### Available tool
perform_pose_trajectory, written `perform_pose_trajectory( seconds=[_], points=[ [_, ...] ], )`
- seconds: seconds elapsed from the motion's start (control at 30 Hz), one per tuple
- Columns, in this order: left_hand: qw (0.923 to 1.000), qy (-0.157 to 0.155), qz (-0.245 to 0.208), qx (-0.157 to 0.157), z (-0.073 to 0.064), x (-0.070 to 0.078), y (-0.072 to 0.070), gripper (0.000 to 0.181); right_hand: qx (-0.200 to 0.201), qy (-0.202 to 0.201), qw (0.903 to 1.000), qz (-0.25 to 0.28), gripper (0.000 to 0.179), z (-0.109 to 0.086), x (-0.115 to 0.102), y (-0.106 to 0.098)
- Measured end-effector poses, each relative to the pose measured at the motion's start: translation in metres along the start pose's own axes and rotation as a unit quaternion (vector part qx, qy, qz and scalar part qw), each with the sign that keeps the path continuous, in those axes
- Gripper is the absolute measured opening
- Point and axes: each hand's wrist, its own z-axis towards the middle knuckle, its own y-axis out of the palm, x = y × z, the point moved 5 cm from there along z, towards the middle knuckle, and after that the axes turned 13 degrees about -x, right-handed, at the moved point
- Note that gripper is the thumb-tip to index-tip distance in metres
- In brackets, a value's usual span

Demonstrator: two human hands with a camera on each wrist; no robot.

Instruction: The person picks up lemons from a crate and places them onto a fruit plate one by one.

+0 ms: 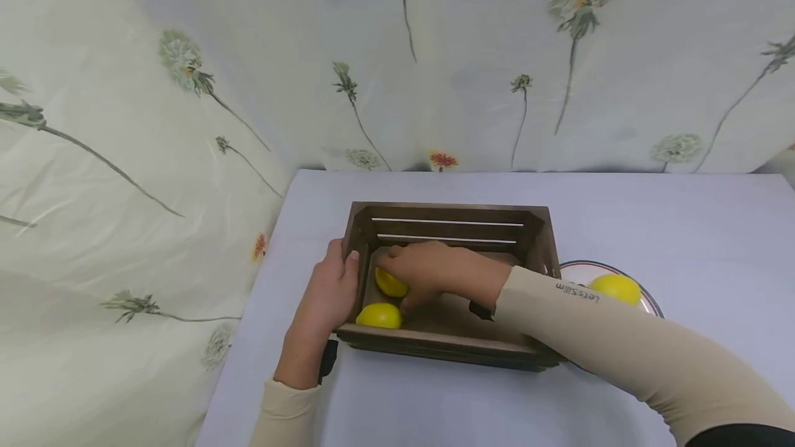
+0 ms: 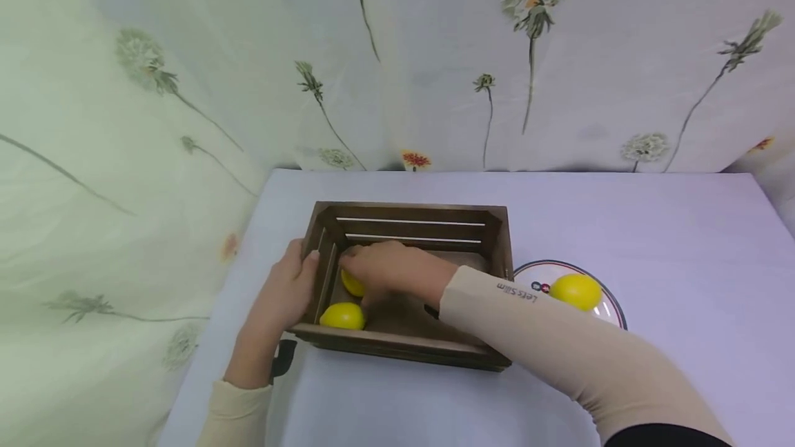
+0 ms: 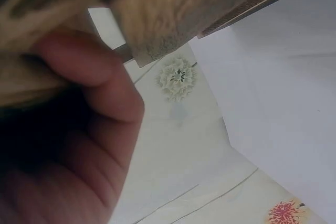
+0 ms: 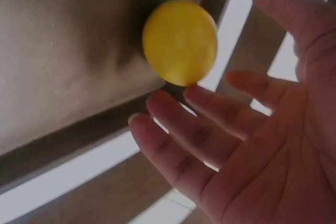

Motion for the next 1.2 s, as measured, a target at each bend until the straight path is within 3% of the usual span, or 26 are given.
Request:
perform_pose_trajectory(
  seconds=[0.27,0.57,0.93,1.2],
  points=[
    [0.9999,-0.011,0.001,0.007,0.001,0.001,0.002,0.043,0.016,0.032,0.9989,-0.031,0.072,0.014,0.002,0.009],
    [0.9999,-0.010,-0.001,0.011,0.002,0.002,0.002,0.043,0.059,0.004,0.9945,-0.087,0.051,0.018,-0.002,0.017],
    [0.9996,-0.020,0.009,0.015,-0.002,-0.002,0.000,0.044,0.028,0.018,0.9975,-0.062,0.064,0.024,0.000,0.022],
    [0.9998,-0.013,0.009,0.015,-0.001,0.001,0.001,0.044,0.006,0.034,0.9981,-0.050,0.059,0.022,0.004,0.023]
  ],
)
